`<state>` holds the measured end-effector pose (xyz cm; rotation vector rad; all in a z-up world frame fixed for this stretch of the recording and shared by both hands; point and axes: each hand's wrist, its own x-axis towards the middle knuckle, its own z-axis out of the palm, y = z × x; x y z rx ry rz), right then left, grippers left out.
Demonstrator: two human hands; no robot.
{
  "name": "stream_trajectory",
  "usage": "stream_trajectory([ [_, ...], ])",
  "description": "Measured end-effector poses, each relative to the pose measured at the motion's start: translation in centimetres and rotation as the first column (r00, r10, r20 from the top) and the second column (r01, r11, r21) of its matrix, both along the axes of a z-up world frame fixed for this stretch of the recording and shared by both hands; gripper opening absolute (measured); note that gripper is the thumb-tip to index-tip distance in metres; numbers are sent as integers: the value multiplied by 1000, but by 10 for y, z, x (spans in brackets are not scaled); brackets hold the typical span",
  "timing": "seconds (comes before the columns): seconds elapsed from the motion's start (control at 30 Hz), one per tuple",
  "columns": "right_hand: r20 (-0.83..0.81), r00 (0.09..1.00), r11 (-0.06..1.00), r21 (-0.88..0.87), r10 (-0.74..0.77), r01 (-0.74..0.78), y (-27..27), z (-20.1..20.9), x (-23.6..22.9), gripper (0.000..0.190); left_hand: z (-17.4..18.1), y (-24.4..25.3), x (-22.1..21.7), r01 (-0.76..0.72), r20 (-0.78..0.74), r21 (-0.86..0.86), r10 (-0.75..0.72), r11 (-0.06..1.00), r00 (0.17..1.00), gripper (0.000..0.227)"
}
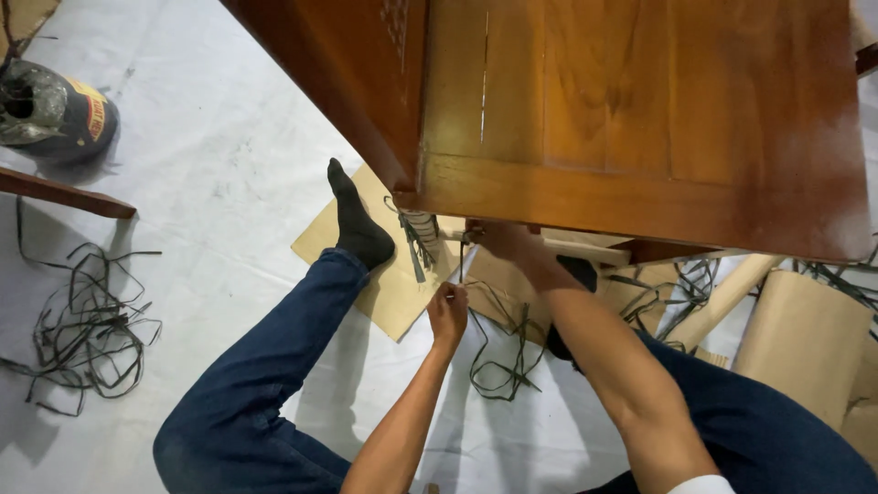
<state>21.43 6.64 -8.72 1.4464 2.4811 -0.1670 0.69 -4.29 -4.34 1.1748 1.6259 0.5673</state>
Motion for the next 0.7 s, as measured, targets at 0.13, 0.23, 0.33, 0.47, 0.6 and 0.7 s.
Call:
stream_trajectory([
  [0.13, -312, 915, 961, 16, -257, 275, 5, 4, -13, 22, 12, 0, 10, 87, -61, 24, -86, 996, 994, 25],
  [0.23, -403, 866, 947, -9, -297, 321, 15, -7, -12, 25, 14, 4, 15, 91, -56, 30, -89, 995, 994, 26],
  [0.33, -276, 941, 972, 71, -196, 224, 13, -19, -8, 24, 8, -5, 7, 95, -134, 30, -90, 995, 987, 26],
  [0.47, -117, 986, 978, 160, -117, 134, 14, -52, -1, 12, 8, -3, -7, 145, -137, 76, -134, 987, 982, 27],
  [0.6, -200, 966, 967, 163, -164, 198, 15, -44, -13, 15, 9, 3, -13, 143, -68, 34, -140, 989, 988, 29],
  [0.7, -316, 922, 947, 154, -222, 281, 16, -25, -23, 21, 9, 7, -16, 157, -20, -21, -158, 987, 987, 30],
])
